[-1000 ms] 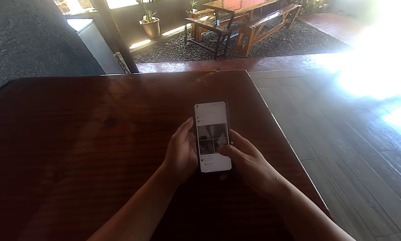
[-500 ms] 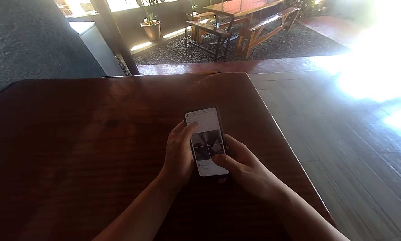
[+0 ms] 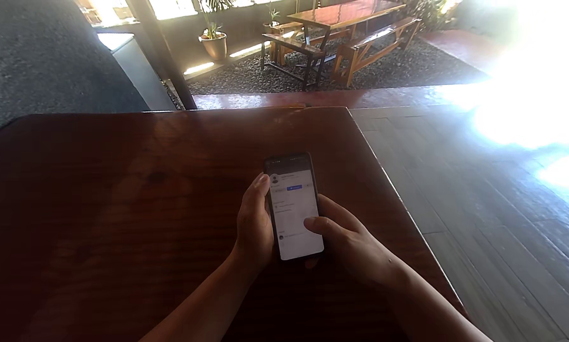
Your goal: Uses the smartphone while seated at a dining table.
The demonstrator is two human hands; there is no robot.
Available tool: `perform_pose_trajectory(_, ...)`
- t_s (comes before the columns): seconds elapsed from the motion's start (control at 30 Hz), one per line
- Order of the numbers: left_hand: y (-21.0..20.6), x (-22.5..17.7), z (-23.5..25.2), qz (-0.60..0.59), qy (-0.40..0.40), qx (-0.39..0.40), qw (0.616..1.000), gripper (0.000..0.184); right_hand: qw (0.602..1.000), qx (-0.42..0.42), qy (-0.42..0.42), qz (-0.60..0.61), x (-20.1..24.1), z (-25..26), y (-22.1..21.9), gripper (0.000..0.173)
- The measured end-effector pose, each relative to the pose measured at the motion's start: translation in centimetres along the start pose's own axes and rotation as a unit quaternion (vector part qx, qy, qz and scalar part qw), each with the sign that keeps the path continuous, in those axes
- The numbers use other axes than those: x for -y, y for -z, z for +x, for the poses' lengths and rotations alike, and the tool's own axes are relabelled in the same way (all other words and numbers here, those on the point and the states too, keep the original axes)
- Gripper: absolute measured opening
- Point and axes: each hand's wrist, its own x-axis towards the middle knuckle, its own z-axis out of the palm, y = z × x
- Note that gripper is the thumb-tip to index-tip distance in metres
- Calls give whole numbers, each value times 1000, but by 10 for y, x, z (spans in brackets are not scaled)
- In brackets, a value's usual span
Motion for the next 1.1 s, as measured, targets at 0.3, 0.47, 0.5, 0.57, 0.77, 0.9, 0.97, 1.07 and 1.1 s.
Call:
perform_pose_trajectory(0.3, 2, 3, -2, -10, -2, 11, 1000, 51, 999, 41, 0, 29, -2, 0, 1, 36)
perform_pose_trajectory(0.47, 1, 4, -1, -5, 0, -1, 1000, 49, 1000, 25, -3, 18, -2, 1, 1, 35)
perform_pose_trajectory(0.5, 1, 4, -1, -7, -2, 2, 1000, 48, 1000, 21, -5, 15, -2, 1, 1, 35)
perform_pose_trajectory(0.57, 0, 4, -1, -3, -1, 3, 1000, 48, 1000, 17, -7, 13, -2, 1, 1, 34)
perform_pose_trajectory(0.77, 2, 6, -1, 5, 17, 3, 1000, 50, 1000, 17, -6, 15, -3, 2, 2, 33)
perform_pose_trajectory(0.9, 1, 4, 0, -2, 6, 20, 1000, 47, 1000, 11, -7, 11, -3, 2, 2, 33)
perform_pose_trajectory(0.97, 1, 4, 0, -2, 7, 23, 1000, 47, 1000, 8, -6, 13, -3, 2, 1, 33)
perform_pose_trajectory(1.07, 1, 5, 0, 3, 7, 19, 1000, 47, 1000, 9, -3, 10, -3, 2, 1, 35)
perform_pose_trajectory(1.1, 2, 6, 0, 4, 8, 21, 1000, 47, 1000, 9, -3, 8, -4, 2, 2, 36)
